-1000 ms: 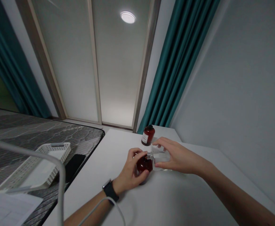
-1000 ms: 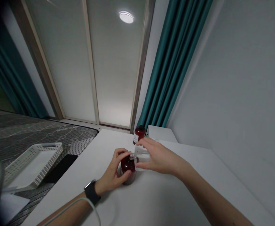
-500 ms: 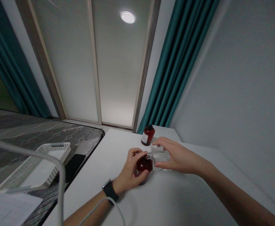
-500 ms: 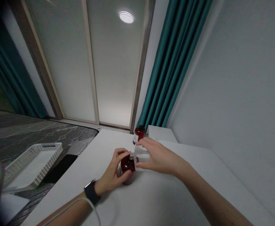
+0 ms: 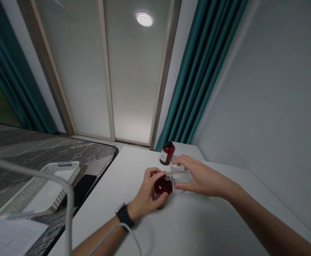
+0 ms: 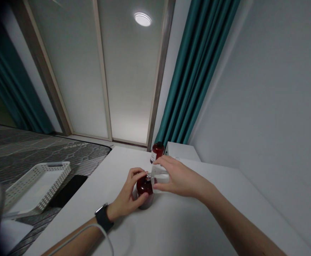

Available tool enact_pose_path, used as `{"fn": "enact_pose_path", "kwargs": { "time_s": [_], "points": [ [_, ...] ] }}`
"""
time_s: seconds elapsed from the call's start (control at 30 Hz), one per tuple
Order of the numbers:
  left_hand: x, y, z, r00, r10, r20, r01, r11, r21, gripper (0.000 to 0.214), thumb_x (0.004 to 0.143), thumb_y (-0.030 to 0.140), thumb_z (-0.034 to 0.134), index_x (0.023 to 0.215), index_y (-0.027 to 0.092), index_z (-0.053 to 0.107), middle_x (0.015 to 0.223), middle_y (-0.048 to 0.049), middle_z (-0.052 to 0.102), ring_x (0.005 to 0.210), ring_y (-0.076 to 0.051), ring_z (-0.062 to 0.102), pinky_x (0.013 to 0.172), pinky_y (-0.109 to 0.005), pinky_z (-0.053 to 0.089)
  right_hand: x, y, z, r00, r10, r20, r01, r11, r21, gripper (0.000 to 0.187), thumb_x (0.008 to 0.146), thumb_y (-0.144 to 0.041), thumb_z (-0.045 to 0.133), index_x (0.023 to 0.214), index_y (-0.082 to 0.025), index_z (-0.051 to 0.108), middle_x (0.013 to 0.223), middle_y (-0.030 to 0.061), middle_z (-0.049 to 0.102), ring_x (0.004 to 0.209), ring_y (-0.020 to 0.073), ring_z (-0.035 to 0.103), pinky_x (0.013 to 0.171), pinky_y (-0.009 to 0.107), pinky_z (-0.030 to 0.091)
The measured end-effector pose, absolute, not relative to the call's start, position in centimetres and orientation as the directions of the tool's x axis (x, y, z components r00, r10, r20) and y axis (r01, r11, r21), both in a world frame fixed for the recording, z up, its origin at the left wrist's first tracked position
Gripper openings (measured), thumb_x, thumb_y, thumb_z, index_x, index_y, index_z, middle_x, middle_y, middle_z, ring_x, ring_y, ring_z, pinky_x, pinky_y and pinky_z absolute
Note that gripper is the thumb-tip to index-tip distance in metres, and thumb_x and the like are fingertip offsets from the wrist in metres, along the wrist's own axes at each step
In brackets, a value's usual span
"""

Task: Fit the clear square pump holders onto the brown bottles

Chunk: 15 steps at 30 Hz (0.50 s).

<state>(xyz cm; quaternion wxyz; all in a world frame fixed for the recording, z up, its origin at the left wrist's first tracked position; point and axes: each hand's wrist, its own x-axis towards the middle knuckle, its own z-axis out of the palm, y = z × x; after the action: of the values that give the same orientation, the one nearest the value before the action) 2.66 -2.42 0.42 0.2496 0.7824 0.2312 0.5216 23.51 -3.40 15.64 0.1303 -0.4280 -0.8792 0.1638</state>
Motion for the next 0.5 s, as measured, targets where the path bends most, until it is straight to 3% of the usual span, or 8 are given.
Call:
{"fn": "enact_pose_path", "kwargs": {
  "time_s": [0.5],
  "points": [
    [2.84,-2.45,0.49,0.351,0.607,0.713,0.086,-0.779,0.621,0.060,0.083,0.019,0.061,0.138,0.029,0.039,0.124,-0.0094,0.039,0.118,-0.029,0.044,0.101,-0.050,0.042,23.52,-3.16,15.53,-0.595,0.799,0.085,0.717,0.576,-0.394,0.052,0.078,-0.040,0.077,0.122,-0.023,0.057,0.123,0.0085,0.062,0.113,0.0272,0.058,0.095,0.041,0.047]
  ]
}}
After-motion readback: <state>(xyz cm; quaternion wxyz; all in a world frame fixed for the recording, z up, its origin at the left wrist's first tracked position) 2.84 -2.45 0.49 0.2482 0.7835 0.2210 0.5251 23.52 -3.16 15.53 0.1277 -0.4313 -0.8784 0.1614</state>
